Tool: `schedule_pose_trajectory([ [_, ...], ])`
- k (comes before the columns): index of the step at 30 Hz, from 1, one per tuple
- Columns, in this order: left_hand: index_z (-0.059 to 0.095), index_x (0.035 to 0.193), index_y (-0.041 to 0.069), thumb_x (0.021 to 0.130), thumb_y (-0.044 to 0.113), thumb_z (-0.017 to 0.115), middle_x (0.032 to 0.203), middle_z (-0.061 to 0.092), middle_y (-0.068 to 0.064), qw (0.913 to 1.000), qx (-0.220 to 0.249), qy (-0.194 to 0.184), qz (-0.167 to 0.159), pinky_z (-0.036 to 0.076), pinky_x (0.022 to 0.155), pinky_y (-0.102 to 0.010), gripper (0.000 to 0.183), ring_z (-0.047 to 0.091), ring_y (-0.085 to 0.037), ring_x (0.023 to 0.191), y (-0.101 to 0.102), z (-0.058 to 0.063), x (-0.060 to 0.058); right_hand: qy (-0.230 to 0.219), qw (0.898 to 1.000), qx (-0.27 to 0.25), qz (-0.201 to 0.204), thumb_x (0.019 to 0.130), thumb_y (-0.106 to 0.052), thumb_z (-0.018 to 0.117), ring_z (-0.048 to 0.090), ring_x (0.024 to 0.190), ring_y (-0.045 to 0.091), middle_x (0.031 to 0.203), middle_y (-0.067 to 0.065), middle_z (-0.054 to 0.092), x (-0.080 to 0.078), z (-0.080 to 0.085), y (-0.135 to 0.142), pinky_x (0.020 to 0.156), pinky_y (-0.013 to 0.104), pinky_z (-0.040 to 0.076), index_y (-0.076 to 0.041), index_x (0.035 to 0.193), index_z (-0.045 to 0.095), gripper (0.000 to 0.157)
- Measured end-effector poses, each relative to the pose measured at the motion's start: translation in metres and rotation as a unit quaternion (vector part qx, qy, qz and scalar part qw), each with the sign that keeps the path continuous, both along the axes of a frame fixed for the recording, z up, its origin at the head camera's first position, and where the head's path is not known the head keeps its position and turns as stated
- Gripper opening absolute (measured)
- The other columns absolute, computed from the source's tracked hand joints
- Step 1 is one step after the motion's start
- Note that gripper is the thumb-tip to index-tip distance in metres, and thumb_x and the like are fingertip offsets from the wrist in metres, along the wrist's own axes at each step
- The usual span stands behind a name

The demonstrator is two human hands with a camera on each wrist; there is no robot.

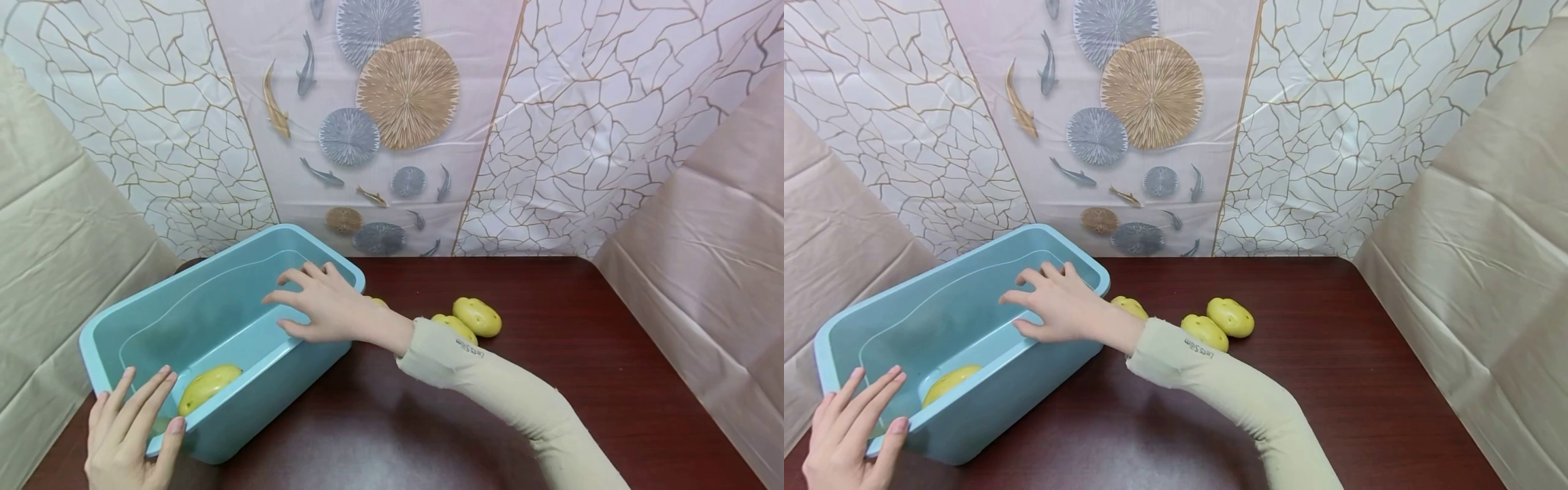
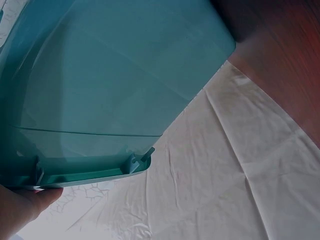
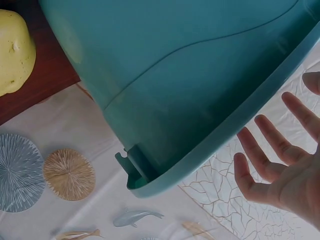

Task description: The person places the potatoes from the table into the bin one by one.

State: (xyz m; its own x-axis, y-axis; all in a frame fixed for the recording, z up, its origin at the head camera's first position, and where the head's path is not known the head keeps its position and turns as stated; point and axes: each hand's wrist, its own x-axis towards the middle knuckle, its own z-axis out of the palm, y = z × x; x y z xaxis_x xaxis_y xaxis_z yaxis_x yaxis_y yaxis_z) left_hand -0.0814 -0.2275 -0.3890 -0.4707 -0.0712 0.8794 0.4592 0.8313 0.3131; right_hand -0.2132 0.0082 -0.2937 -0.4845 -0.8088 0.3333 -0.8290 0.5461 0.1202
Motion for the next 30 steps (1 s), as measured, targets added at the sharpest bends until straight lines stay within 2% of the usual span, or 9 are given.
schedule_pose_trajectory([
  [9, 0.065, 0.107, 0.003, 0.085, 0.041, 0.050, 0.121, 0.059, 0.004, 1.0000, 0.000, 0.006, -0.003, 0.021, 0.105, -0.040, 0.047, 0.043, -0.023, 0.125, 0.000, 0.001, -0.001, 0.022, 1.000, -0.015, 0.006, 0.086, -0.041, 0.047, 0.045, 0.099, 0.013, 0.120, -0.004, 0.050, 0.004, -0.003, 0.006, 0.070, 0.030, 0.034, -0.034, 0.118, 0.053, 0.033],
  [13, 0.065, 0.107, 0.003, 0.085, 0.041, 0.050, 0.121, 0.059, 0.004, 1.0000, 0.000, 0.008, -0.004, 0.021, 0.105, -0.040, 0.047, 0.043, -0.024, 0.125, 0.000, 0.002, -0.001, 0.018, 1.000, -0.022, 0.006, 0.087, -0.040, 0.047, 0.045, 0.101, 0.013, 0.120, -0.004, 0.050, 0.007, -0.003, 0.010, 0.072, 0.030, 0.032, -0.033, 0.118, 0.053, 0.033],
  [30, 0.064, 0.109, 0.004, 0.085, 0.041, 0.050, 0.123, 0.057, 0.007, 0.9999, 0.001, -0.013, 0.001, 0.019, 0.106, -0.046, 0.046, 0.041, -0.023, 0.126, 0.001, 0.001, 0.001, 0.040, 0.997, -0.058, 0.017, 0.086, -0.036, 0.049, 0.046, 0.102, 0.013, 0.116, -0.004, 0.052, 0.021, -0.014, 0.027, 0.073, 0.030, 0.032, -0.031, 0.116, 0.053, 0.031],
])
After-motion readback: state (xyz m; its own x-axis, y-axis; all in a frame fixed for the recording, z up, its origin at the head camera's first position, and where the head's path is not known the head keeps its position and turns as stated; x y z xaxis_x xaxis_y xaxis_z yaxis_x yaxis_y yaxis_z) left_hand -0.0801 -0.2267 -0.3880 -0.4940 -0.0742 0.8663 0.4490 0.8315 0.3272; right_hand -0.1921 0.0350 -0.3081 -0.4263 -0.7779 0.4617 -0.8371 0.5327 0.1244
